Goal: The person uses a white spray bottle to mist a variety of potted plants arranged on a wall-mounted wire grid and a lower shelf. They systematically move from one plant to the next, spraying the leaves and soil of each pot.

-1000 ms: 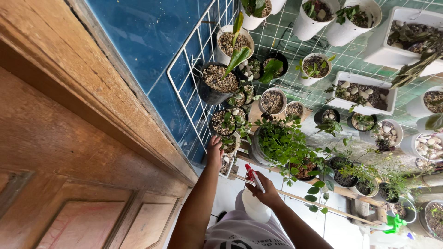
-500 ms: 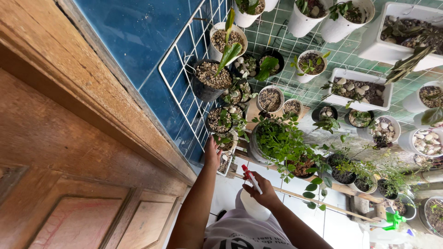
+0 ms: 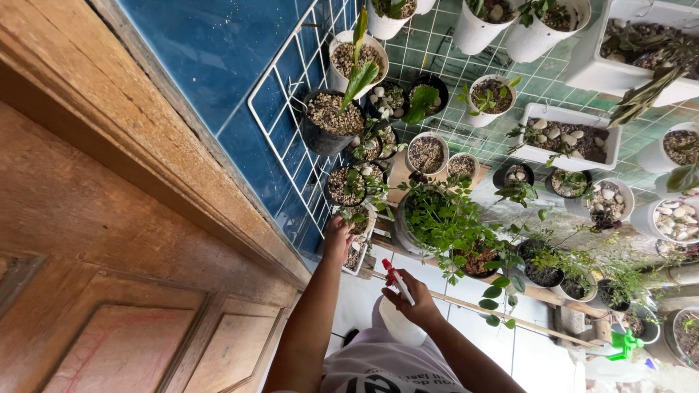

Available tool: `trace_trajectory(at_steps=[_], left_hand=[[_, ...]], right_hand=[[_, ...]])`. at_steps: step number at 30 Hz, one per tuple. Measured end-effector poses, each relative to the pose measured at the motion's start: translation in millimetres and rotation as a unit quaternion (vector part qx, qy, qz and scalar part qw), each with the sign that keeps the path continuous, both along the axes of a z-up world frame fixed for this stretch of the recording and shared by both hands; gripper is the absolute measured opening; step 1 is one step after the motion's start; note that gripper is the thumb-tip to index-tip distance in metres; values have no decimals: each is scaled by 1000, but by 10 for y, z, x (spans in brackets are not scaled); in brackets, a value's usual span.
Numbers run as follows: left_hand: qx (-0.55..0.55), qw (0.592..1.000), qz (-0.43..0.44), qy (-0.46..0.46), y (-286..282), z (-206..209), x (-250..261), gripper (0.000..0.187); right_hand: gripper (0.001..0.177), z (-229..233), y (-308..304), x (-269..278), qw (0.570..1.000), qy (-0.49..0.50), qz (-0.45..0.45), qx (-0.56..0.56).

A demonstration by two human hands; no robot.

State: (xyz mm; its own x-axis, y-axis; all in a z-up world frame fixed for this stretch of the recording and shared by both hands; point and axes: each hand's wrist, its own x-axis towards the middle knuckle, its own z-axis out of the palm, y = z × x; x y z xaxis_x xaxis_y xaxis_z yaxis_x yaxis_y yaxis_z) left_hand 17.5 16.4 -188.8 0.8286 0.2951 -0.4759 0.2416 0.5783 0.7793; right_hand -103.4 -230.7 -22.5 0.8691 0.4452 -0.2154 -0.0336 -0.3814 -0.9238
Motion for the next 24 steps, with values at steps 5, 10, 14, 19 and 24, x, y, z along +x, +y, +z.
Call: trace_trajectory(at_steps=[5,10,14,19,24], left_hand=[[-23,999,19,26,30,13,11,43],[-50,999,-6,5,67,19,48,69],[-43,999,-12,2,82,6,48,83],[-53,999,-10,-1,99,-8,46,90],[-34,999,-26,-6,97,10,39,88]], right_hand=[[34,110,68,-45,1000,10,12,-11],[33,114,106,-43,1000,-2,10,-21],[31,36,107,-16,999,-10,5,-32],[34,103,107,20,1000,6,18,-18],[33,88,127,-3,999,16,29,-13]])
